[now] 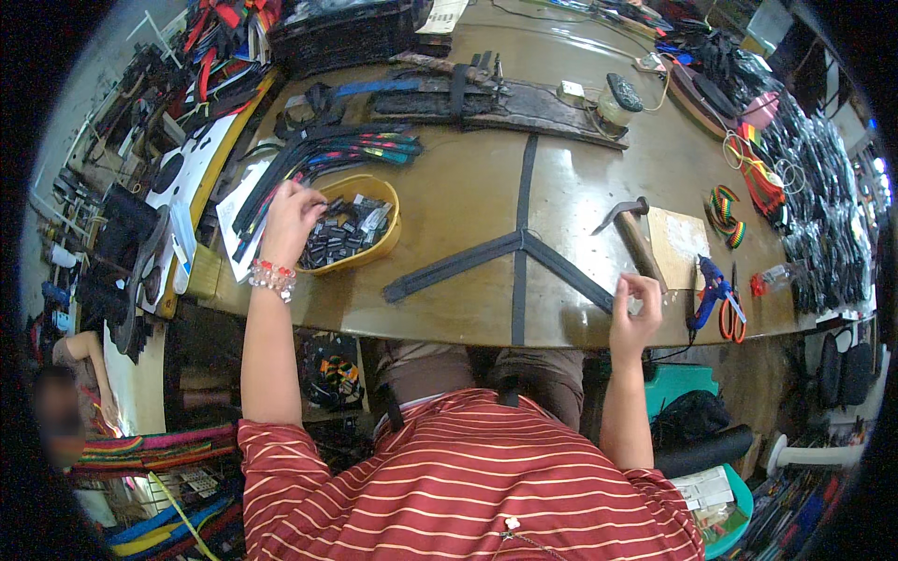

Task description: The person assembles a strap by applying hot glue to fabric strips and attaching metal buckles. They repeatedly pick up strips, apply glue, press buckles into place, and set finished pieces aside on the workbench.

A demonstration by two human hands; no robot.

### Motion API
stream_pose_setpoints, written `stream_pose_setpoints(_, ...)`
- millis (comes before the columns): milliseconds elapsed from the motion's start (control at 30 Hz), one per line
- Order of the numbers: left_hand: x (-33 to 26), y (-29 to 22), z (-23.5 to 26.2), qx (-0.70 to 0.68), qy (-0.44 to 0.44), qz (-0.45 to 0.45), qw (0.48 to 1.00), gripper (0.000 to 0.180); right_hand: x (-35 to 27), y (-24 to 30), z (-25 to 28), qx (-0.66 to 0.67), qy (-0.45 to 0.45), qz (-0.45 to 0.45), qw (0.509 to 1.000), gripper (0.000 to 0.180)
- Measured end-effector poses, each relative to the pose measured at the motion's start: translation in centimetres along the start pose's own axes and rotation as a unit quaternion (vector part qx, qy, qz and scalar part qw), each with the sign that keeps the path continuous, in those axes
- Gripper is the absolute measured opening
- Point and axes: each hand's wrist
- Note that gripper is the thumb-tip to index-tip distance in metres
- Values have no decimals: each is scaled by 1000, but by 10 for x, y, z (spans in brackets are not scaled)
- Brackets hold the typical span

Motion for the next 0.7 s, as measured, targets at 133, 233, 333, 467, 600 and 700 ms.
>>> stream_pose_setpoints(133, -3, 7, 3, 53, 15, 36, 998, 10, -5, 2, -7, 4, 6, -4, 1000, 5)
stream_pose_setpoints(233, -5, 7, 5, 26, 23, 36, 999, 14, -8, -3, -1, 3, 8, -10, 1000, 5)
stream_pose_setpoints(333, -7, 2, 3, 88, 8, 18, 996, 13, -10, -6, 4, 9, 7, -28, 1000, 5)
stream_pose_setpoints(467, -11, -5, -10, 94, 2, -6, 996, 11, -12, -4, 4, 15, 14, -40, 999, 6)
stream_pose_setpoints(600, -14, -3, -22, 120, 120, -10, 985, 12, -10, 0, -3, 51, 16, -46, 998, 5)
stream_pose_setpoints(700, -7, 0, -14, 101, 196, 35, 975, 14, -7, -2, -12, 83, 17, -41, 996, 5)
Point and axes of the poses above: each hand's wrist, its own x-axis towards the middle knuckle, its own z-axis out of the back of the hand, y = z × x, and after that the axes turned 14 degrees about z, right-handed
